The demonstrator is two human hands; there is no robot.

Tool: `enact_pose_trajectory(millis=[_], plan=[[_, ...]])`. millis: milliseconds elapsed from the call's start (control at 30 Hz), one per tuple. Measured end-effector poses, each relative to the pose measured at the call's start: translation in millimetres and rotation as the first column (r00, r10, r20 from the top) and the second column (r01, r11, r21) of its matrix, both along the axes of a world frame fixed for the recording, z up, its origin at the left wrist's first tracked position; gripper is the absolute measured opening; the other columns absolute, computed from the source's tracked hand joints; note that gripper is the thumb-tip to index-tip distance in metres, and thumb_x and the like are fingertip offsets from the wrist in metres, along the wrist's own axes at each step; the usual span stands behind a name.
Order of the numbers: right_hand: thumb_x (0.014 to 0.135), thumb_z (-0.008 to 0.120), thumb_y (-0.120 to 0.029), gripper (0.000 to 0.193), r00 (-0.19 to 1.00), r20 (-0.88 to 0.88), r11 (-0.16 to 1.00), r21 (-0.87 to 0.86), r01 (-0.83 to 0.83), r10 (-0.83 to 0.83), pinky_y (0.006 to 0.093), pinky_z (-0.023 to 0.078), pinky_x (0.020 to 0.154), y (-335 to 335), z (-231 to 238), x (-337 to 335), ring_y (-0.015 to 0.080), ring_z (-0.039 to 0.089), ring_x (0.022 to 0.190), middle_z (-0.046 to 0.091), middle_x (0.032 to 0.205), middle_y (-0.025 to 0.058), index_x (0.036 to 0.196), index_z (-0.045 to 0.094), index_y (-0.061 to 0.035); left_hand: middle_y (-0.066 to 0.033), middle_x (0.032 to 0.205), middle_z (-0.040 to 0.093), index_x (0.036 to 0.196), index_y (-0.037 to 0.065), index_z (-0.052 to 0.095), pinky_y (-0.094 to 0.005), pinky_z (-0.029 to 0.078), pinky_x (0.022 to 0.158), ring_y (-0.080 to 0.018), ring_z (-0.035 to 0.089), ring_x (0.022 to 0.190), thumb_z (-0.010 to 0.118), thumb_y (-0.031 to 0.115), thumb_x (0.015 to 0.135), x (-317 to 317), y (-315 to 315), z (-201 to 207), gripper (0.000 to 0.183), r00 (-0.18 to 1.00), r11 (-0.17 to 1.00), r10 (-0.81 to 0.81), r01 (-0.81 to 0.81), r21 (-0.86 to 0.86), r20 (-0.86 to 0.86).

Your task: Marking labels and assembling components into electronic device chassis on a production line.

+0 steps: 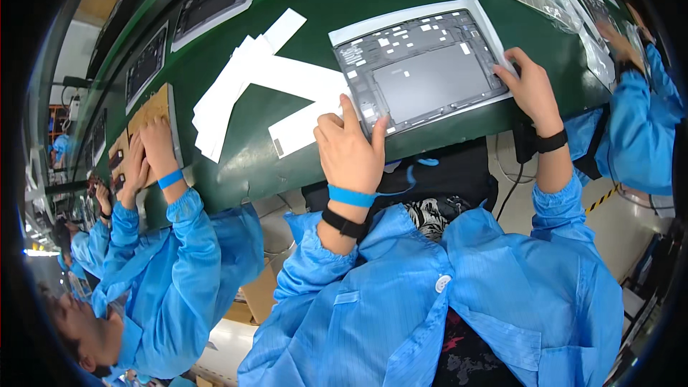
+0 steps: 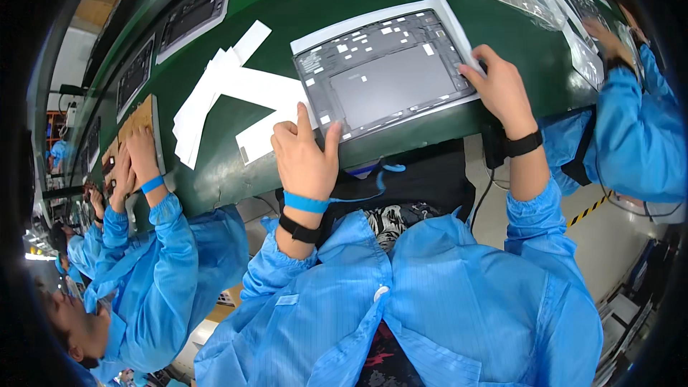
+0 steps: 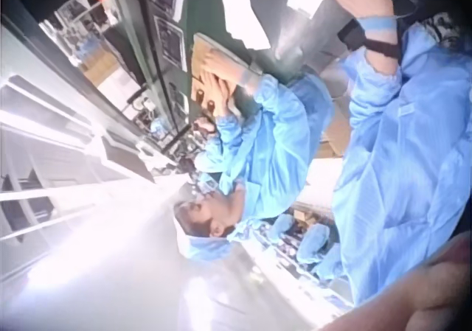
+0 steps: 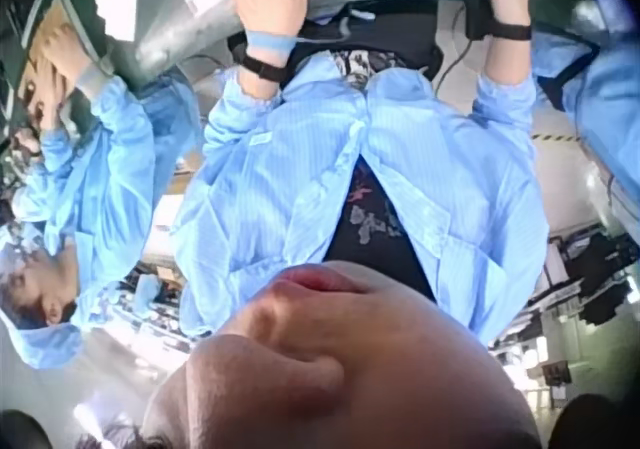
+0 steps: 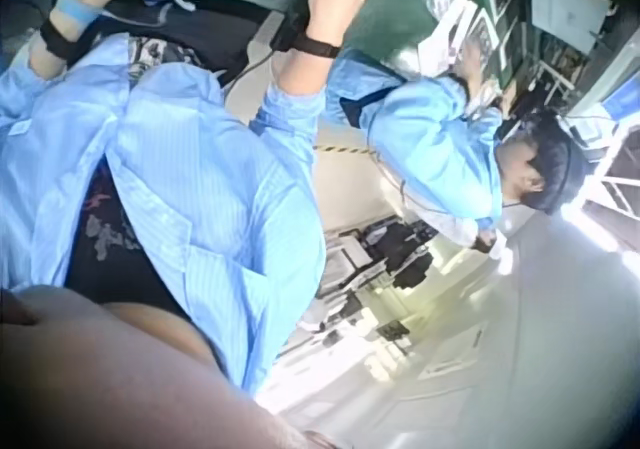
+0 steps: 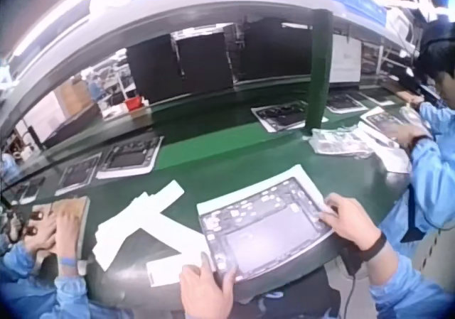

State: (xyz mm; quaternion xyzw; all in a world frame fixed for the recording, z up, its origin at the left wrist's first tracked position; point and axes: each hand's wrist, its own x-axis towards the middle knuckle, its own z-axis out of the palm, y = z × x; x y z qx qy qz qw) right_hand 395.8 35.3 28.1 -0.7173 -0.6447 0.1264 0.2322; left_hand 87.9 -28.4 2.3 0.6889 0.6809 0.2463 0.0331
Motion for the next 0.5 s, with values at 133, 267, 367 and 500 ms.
enact_pose_trajectory(millis=[133,267,367,500], plan=[[0.096,0.063,-0.031,0.036,0.972,-0.005,0.911,0.347,0.224,-0.237,0.0323,0.049,0.067,-25.6,2.4,25.7,0.0221,0.064,0.071,0.067,0.083,0.0160,0.098,0.068,0.0047,-0.0256,0.122,0.053,0.132,0.000,0.056,-0.0476,0.043,0.094,-0.0415,0.053,0.111,0.070,0.028,0.088,-46.9,-31.1,6.8,0.054,0.994,0.981,-0.107,0.110,0.158,-0.031],[0.104,0.047,-0.033,0.044,0.612,-0.786,0.788,0.434,0.437,0.094,0.0266,0.047,0.061,-47.4,24.6,-1.0,0.0142,0.062,0.078,0.067,0.088,0.0083,0.090,0.069,0.0024,-0.0236,0.142,0.046,0.133,0.002,0.056,-0.0520,0.036,0.108,-0.0453,0.040,0.133,0.068,0.025,0.088,-74.3,-42.8,-8.3,0.053,0.990,0.996,-0.084,0.081,-0.037,-0.112],[0.104,0.045,-0.042,0.050,0.611,-0.790,0.996,0.083,0.017,0.055,0.0256,0.049,0.060,-47.4,28.7,-56.2,0.0114,0.062,0.074,0.067,0.081,0.0075,0.086,0.068,-0.0011,-0.0228,0.142,0.047,0.134,0.001,0.055,-0.0523,0.036,0.107,-0.0444,0.042,0.132,0.068,0.024,0.088,-70.2,-39.1,-13.7,0.052,0.988,0.990,-0.136,0.137,0.013,-0.069],[0.099,0.058,-0.040,0.041,0.463,-0.881,0.941,-0.073,-0.331,0.095,0.0261,0.051,0.061,-11.4,13.6,-166.2,0.0106,0.062,0.066,0.068,0.075,0.0043,0.088,0.069,-0.0024,-0.0216,0.140,0.048,0.134,0.001,0.055,-0.0505,0.039,0.106,-0.0426,0.045,0.128,0.066,0.021,0.088,-68.9,-35.0,-19.4,0.051,0.983,0.983,-0.174,0.177,0.055,-0.051]])
